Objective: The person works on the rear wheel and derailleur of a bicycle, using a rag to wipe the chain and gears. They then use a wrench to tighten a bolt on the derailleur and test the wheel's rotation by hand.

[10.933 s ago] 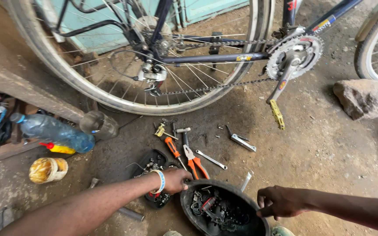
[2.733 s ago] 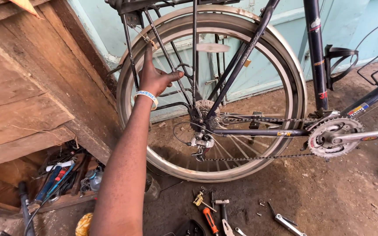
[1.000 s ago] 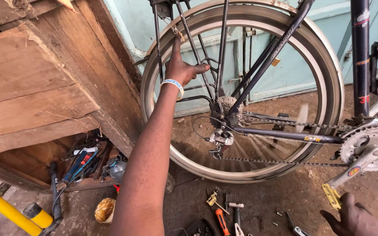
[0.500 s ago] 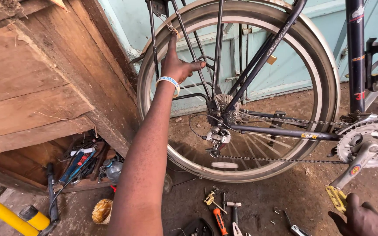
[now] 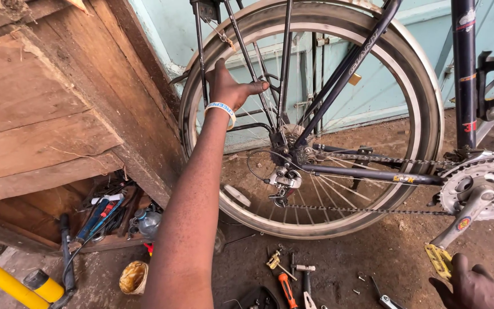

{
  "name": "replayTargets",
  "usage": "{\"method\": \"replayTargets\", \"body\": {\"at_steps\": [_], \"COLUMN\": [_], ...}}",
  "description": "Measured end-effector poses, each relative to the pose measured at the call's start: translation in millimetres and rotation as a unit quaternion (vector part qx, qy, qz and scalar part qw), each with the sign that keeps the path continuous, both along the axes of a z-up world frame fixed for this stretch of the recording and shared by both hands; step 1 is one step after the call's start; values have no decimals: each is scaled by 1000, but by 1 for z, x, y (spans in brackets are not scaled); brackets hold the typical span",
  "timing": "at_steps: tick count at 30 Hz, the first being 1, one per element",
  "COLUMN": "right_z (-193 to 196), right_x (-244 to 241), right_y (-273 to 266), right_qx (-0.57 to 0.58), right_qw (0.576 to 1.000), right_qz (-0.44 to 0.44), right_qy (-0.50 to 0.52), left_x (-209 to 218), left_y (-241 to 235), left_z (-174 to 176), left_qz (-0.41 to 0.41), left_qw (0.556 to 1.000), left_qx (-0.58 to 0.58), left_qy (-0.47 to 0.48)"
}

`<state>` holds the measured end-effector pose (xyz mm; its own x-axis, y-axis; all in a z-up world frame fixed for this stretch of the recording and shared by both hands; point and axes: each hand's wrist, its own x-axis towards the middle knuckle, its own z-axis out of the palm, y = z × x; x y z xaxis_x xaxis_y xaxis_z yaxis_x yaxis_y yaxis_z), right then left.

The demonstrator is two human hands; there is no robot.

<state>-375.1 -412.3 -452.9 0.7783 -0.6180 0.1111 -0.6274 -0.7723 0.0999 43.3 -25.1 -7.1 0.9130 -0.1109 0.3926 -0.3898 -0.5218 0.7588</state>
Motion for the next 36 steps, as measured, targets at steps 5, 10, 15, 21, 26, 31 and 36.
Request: {"method": "replayTargets", "body": {"at_steps": [5,10,15,21,26,31,36], "right_z": [1,-6,0,-5,7,14,-11], "right_x": [1,1,3,-1,-1,-4,-10], "right_y": [0,-2,-4,-12,-11,-20,-31], "right_qx": [-4,-12,-8,-48,-24,-25,-80], "right_qw": [1000,1000,1000,998,999,992,996], "right_qz": [-10,-16,10,48,29,-8,-27], "right_qy": [18,10,15,10,31,126,24], "left_x": [7,5,-4,-35,-32,-3,18], "left_y": [0,0,4,8,3,-10,-24], "left_z": [-1,2,7,21,19,9,7], "left_qz": [-2,-24,-19,50,38,6,-46], "left_qw": [1000,999,998,986,988,999,989], "left_qx": [18,27,54,92,42,5,138], "left_qy": [-18,1,41,133,147,53,-28]}}
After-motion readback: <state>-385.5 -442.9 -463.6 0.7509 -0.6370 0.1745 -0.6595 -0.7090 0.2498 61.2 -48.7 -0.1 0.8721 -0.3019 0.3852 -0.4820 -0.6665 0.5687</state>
